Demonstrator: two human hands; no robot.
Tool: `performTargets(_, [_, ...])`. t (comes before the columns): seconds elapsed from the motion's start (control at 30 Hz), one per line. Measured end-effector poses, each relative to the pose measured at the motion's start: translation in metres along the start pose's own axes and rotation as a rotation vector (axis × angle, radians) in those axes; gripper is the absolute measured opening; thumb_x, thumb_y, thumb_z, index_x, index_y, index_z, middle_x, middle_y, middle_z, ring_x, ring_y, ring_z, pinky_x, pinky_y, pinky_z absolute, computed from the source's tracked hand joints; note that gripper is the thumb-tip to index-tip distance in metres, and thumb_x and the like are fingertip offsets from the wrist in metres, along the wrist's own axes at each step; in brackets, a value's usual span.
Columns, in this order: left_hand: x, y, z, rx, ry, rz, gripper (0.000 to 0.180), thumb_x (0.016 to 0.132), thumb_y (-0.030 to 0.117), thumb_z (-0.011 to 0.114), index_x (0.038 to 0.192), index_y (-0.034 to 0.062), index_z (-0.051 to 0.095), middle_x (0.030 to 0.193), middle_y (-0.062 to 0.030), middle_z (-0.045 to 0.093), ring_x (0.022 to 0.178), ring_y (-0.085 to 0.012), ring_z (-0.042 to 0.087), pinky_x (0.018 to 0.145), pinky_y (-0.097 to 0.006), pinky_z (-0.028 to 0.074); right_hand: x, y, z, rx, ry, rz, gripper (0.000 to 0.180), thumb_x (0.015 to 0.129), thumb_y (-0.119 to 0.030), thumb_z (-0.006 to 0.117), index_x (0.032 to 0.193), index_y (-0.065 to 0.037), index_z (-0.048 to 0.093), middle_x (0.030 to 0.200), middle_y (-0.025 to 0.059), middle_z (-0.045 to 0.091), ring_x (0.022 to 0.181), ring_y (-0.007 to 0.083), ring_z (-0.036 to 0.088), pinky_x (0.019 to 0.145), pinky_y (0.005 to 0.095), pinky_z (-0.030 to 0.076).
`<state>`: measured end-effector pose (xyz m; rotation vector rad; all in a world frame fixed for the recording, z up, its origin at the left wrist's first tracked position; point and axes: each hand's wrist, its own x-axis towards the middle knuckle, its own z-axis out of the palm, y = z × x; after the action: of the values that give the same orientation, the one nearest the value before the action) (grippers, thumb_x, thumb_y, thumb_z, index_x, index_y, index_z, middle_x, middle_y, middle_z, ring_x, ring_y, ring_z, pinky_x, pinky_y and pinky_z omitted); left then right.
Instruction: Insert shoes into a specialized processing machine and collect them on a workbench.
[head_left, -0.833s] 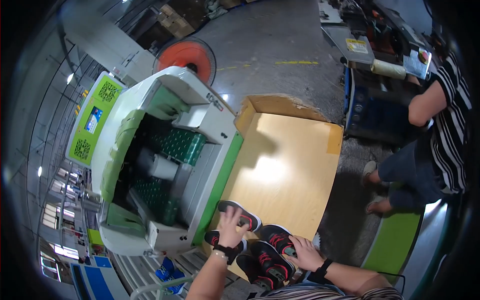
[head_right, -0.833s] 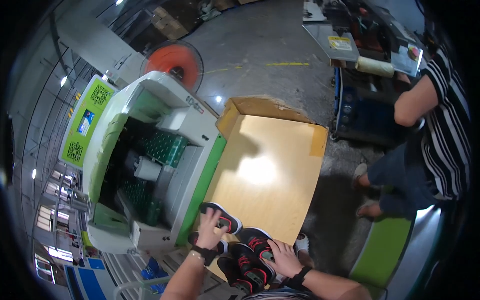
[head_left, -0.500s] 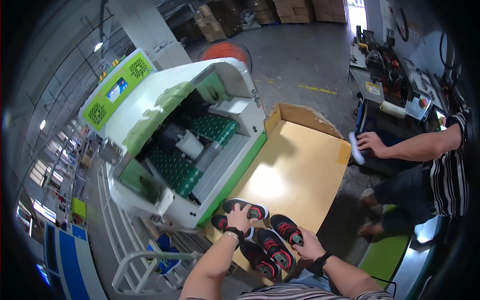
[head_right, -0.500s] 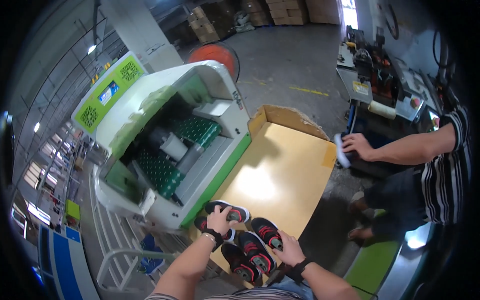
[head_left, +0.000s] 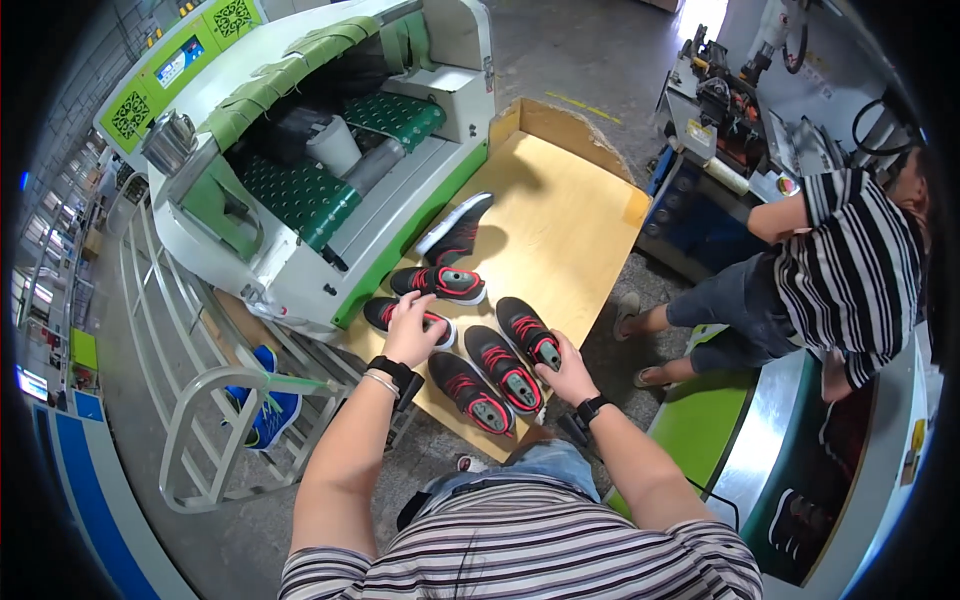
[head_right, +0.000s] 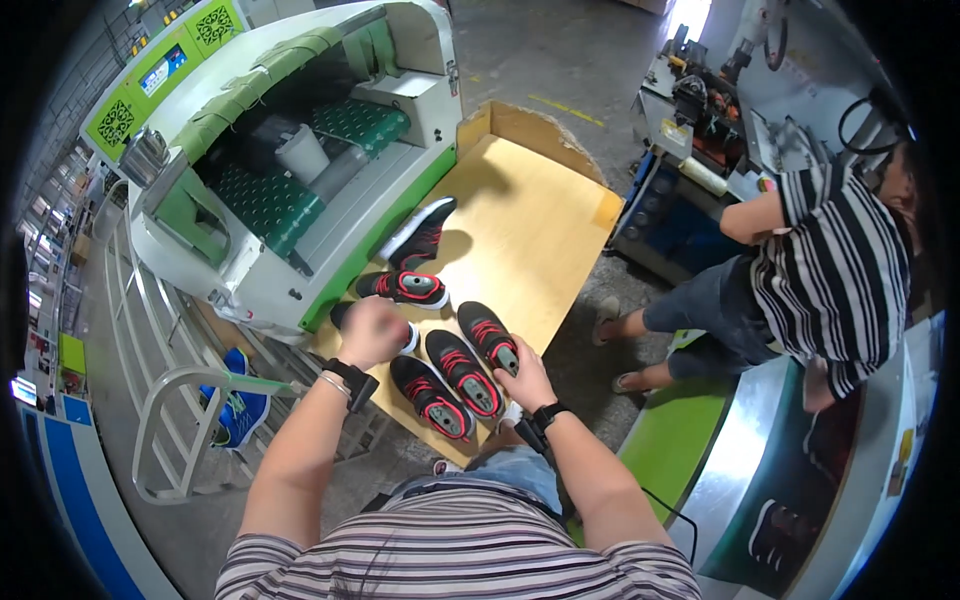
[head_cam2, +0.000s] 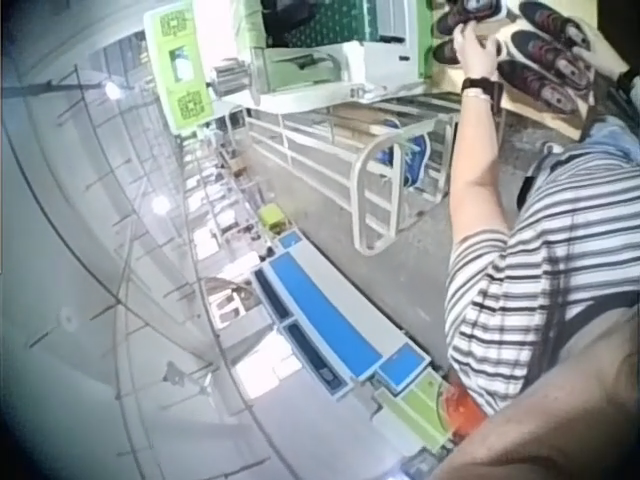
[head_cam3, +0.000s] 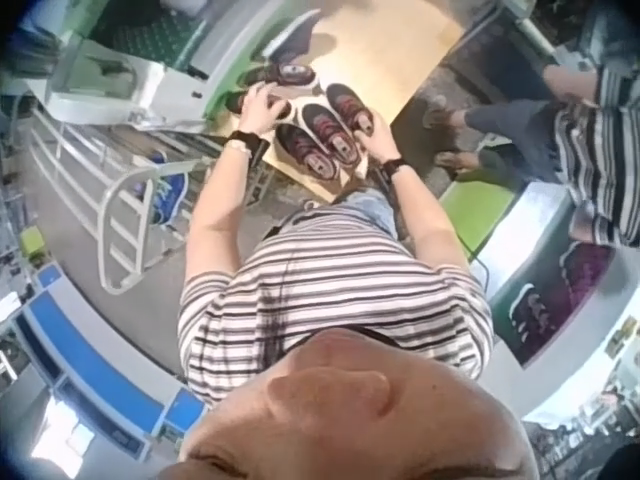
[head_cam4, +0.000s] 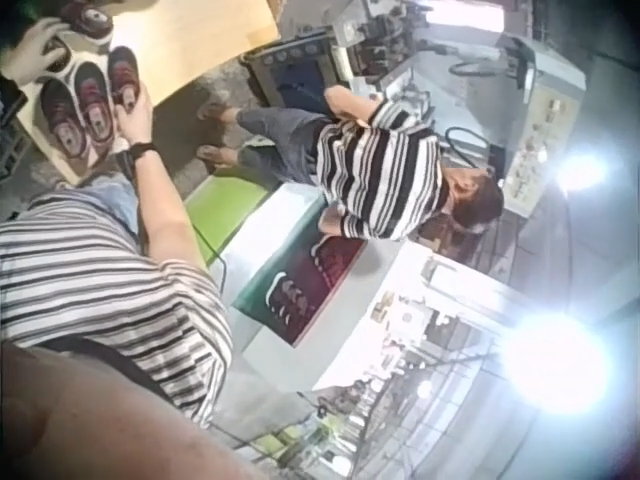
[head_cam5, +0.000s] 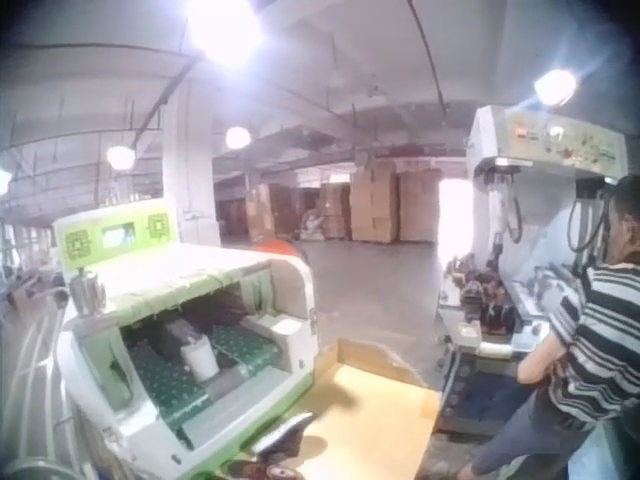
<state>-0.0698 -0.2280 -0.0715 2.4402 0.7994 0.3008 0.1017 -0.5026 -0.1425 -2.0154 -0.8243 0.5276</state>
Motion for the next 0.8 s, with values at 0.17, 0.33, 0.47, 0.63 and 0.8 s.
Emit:
performTargets(0.17, [0.061,-0.014,0.009,-0.079,0.267,-0.135,0.049,0.086,0.028,0.066,0.128,0.0047,0.055,0.129,-0.0203,0.053,0.118,-0.0368,0.052,0.101,-0.045,0.042,-0.007,0.002,-0.003,-0.006,-0.028,-0.032,0.074,0.076,-0.017,0.075,0.139,-0.001,0.039,0.132,0.023,0.051,0.126,0.039,0.046,0.107,0.042,0.037])
performTargets(0.33, [0.146,-0.031,0.014,0.11,0.096,-0.302,0.058,0.081,0.026,0.071,0.133,0.009,0.052,0.138,-0.0141,0.05,0.127,-0.0335,0.048,0.104,-0.046,0.04,0.0,-0.006,-0.01,0.018,-0.09,0.01,0.073,0.077,-0.016,0.074,0.139,0.0,0.039,0.132,0.0236,0.051,0.125,0.0395,0.047,0.107,0.042,0.037])
performTargets(0.47, [0.203,-0.019,0.012,0.315,-0.024,-0.259,0.078,0.075,0.019,0.076,0.143,0.011,0.04,0.147,-0.011,0.042,0.135,-0.0305,0.041,0.107,-0.052,0.035,0.021,0.003,-0.032,0.281,-0.136,0.161,0.07,0.081,-0.016,0.074,0.14,0.001,0.039,0.127,0.0211,0.055,0.121,0.031,0.054,0.102,0.0366,0.042])
performTargets(0.63, [0.237,-0.009,0.027,0.768,-0.25,-0.192,0.085,0.055,0.032,0.09,0.127,0.0094,0.05,0.123,-0.0144,0.052,0.118,-0.0361,0.049,0.099,-0.05,0.041,0.055,0.003,-0.069,-0.029,-0.029,0.014,0.07,0.077,-0.018,0.075,0.136,0.001,0.043,0.126,0.0229,0.055,0.116,0.0394,0.053,0.101,0.0441,0.042])
performTargets(0.8, [0.218,-0.03,0.026,0.086,-0.193,-0.096,0.066,0.065,0.023,0.086,0.119,0.0029,0.053,0.109,-0.0186,0.06,0.106,-0.0327,0.06,0.091,-0.042,0.048,0.069,0.022,-0.08,-0.039,-0.049,0.023,0.07,0.075,-0.015,0.077,0.134,0.002,0.045,0.125,0.0234,0.056,0.117,0.0402,0.052,0.101,0.045,0.042])
